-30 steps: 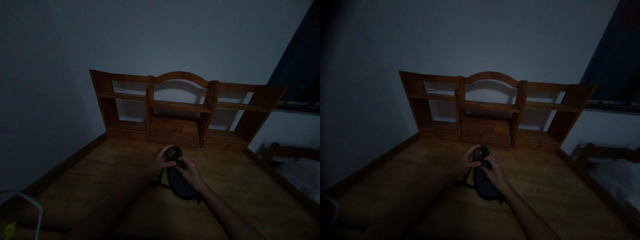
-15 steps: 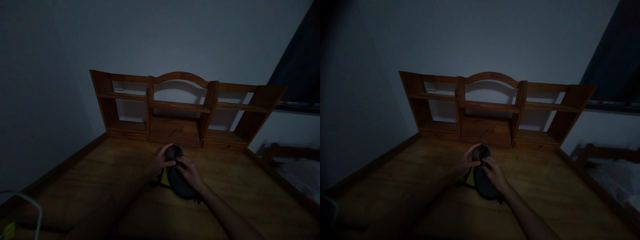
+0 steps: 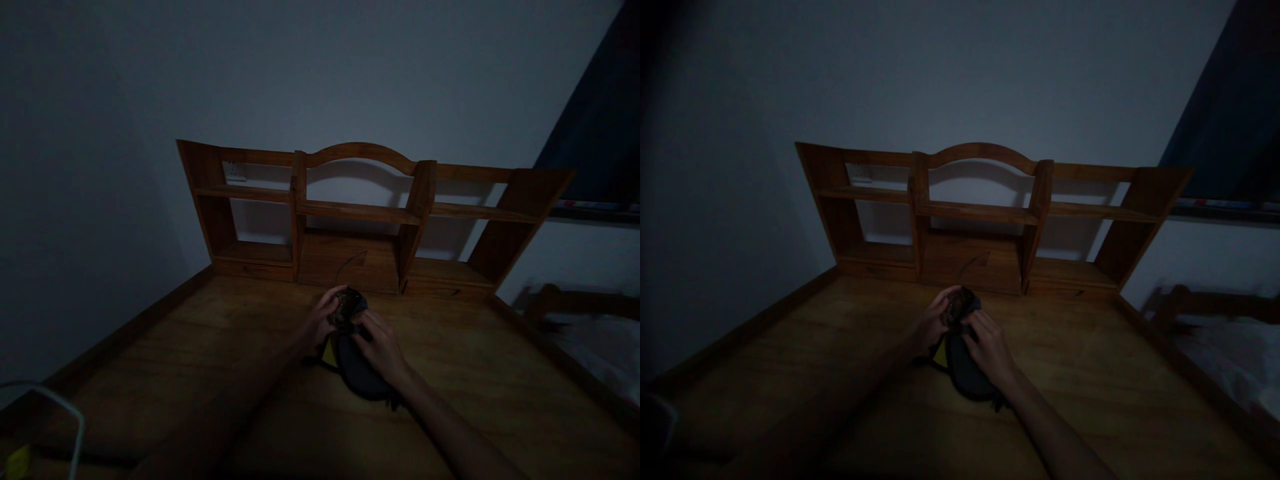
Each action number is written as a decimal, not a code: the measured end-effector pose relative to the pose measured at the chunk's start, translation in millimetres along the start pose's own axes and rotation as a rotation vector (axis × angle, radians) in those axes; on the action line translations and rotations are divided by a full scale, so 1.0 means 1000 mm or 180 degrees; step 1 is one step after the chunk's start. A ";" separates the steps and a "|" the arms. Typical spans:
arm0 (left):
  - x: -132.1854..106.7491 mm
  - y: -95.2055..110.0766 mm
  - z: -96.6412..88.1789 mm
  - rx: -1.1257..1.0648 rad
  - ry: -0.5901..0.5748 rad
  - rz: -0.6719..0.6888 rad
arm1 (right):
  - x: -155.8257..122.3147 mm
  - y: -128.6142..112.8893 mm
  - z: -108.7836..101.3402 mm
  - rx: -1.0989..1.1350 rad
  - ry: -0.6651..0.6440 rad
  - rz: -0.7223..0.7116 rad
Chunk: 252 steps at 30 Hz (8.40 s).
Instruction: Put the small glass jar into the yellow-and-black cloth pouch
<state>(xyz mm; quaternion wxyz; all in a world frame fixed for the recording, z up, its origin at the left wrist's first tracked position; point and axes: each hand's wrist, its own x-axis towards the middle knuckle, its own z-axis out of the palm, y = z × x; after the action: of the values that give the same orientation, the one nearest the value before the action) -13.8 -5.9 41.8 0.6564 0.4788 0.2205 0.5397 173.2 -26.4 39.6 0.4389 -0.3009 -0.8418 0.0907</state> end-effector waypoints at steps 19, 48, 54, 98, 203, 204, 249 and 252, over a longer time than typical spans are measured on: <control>0.000 -0.001 -0.001 0.0167 -0.0032 0.0293 | 0.003 0.003 -0.001 0.0547 -0.0032 0.0192; -0.003 0.000 0.009 0.0840 -0.0154 0.0748 | 0.003 -0.006 0.002 0.0619 0.0300 0.0485; 0.002 -0.005 0.005 0.0471 0.0033 0.0138 | 0.003 -0.003 -0.004 -0.0123 0.0138 -0.0246; 0.004 -0.010 -0.010 0.0932 -0.0356 0.0671 | -0.001 0.007 0.011 0.0600 0.0115 0.0312; -0.011 0.012 -0.002 0.5491 0.1197 0.2746 | 0.015 -0.019 -0.014 -0.0808 -0.0007 -0.0852; -0.011 0.013 0.000 0.5337 0.1264 0.2784 | 0.014 -0.020 -0.016 -0.0877 0.0053 -0.0928; -0.019 0.008 0.006 0.4775 0.1160 0.2408 | 0.012 -0.025 -0.021 -0.0510 0.0518 -0.1010; -0.020 0.008 0.005 0.4901 0.1015 0.2573 | 0.013 -0.028 -0.018 -0.0775 0.0332 -0.1181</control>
<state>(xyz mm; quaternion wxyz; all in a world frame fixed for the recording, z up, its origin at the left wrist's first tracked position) -20.1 -27.1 46.7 -0.1278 0.7483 0.4255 0.4926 169.9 -43.0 71.3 0.4514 -0.1960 -0.8636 -0.1095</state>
